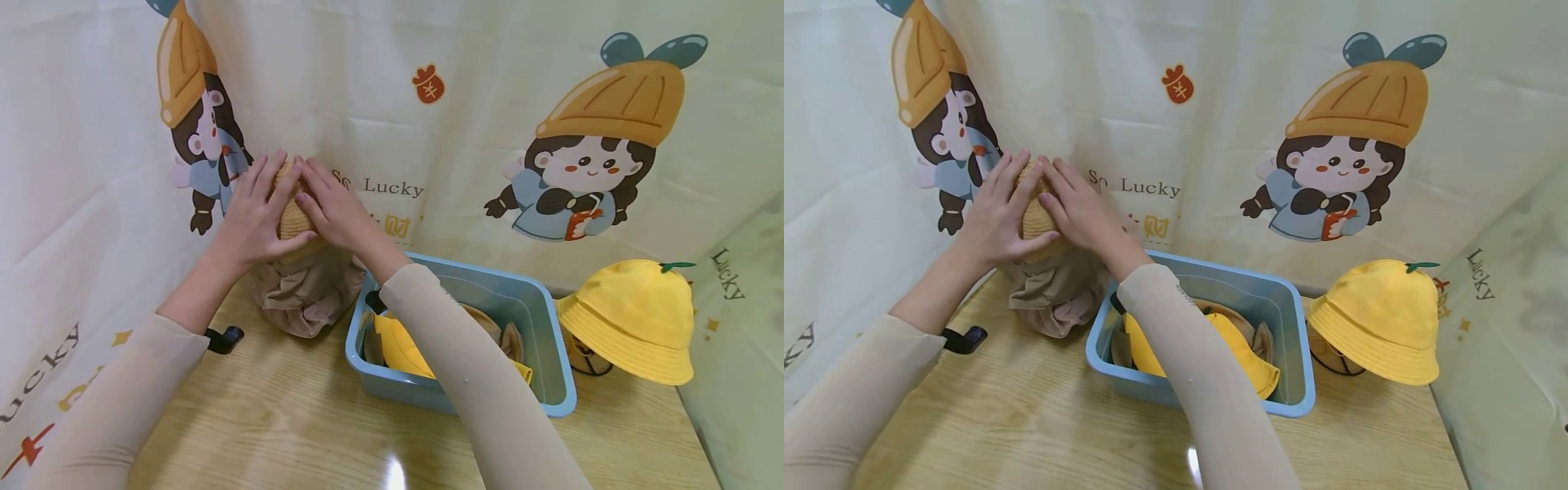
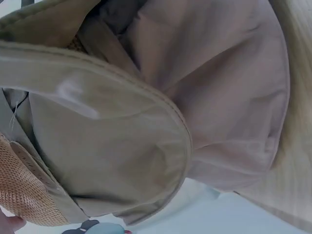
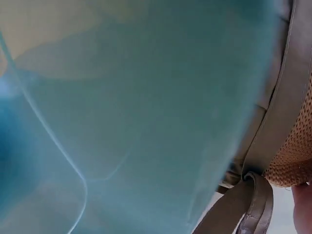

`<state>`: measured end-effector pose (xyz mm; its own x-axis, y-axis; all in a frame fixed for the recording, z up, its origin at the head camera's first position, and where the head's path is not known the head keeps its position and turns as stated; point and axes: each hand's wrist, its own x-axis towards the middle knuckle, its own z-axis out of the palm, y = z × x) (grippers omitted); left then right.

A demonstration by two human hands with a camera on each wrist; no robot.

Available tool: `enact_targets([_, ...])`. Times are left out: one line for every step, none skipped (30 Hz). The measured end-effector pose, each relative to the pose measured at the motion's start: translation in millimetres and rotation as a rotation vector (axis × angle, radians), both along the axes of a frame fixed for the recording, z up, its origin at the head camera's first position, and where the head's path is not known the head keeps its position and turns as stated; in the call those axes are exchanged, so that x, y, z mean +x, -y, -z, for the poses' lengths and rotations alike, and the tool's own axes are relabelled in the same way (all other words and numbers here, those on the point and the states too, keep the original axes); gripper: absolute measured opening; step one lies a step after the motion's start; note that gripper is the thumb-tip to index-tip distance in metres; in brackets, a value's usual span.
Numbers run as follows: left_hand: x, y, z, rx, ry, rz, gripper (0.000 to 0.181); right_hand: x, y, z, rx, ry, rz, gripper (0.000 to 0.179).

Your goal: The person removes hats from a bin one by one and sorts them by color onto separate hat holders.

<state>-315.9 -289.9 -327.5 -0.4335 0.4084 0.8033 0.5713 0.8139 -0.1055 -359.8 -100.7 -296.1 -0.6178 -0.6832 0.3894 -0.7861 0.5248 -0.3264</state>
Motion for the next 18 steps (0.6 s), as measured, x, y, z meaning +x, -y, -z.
enact_targets([-0.8,1.0,1.7,-0.003,0.005,0.008,0.095,-0.1,-0.9,2.7,0.034,0.016,0.007,0.062])
enact_targets([-1.8,1.8,3.3,-0.006,0.009,0.016,0.095,-0.5,-1.7,5.0,0.051,0.034,0.009,0.063])
enact_targets([-3.1,2.4,4.5,-0.007,0.012,0.027,0.094,-0.9,-2.6,6.6,0.057,0.050,0.011,0.064])
enact_targets([-4.8,2.7,5.7,-0.008,0.016,0.038,0.094,-1.5,-3.7,7.7,0.060,0.065,0.010,0.064])
enact_targets([-6.6,2.9,6.6,-0.010,0.019,0.048,0.093,-2.0,-4.8,8.2,0.062,0.079,0.012,0.064])
enact_targets([-8.3,3.0,7.7,-0.014,0.023,0.053,0.093,-2.7,-5.8,8.6,0.068,0.095,0.015,0.065])
enact_targets([-9.4,3.0,9.3,-0.015,0.035,0.055,0.092,-2.9,-7.2,8.5,0.080,0.104,0.016,0.065])
enact_targets([-9.9,2.7,11.5,-0.012,0.055,0.055,0.092,-3.0,-8.6,8.6,0.099,0.109,0.019,0.066])
enact_targets([-10.4,2.4,14.0,-0.008,0.073,0.055,0.092,-2.9,-10.0,8.9,0.120,0.117,0.024,0.067])
enact_targets([-10.6,2.0,16.7,-0.003,0.092,0.049,0.091,-2.7,-11.3,9.3,0.142,0.120,0.030,0.068])
enact_targets([-10.4,1.7,19.4,0.005,0.106,0.043,0.091,-2.2,-12.5,10.0,0.160,0.128,0.035,0.069])
enact_targets([-9.8,1.5,21.7,0.011,0.122,0.037,0.091,-2.1,-13.4,11.1,0.173,0.132,0.037,0.069])
enact_targets([-8.8,1.3,23.1,0.018,0.141,0.033,0.091,-1.3,-14.4,11.7,0.178,0.133,0.037,0.070])
enact_targets([-7.4,1.8,23.3,0.024,0.160,0.029,0.091,-0.6,-15.1,12.8,0.181,0.137,0.035,0.071])
enact_targets([-6.3,3.0,22.8,0.033,0.177,0.029,0.091,0.2,-15.7,13.7,0.177,0.139,0.030,0.072])
enact_targets([-4.4,4.5,21.2,0.049,0.198,0.033,0.091,1.7,-16.5,14.3,0.180,0.142,0.026,0.074])
enact_targets([-2.8,6.5,19.2,0.062,0.216,0.042,0.093,4.0,-17.5,14.4,0.185,0.145,0.022,0.077])
enact_targets([-1.2,8.6,17.2,0.069,0.233,0.047,0.094,6.5,-18.8,14.9,0.195,0.139,0.015,0.080])
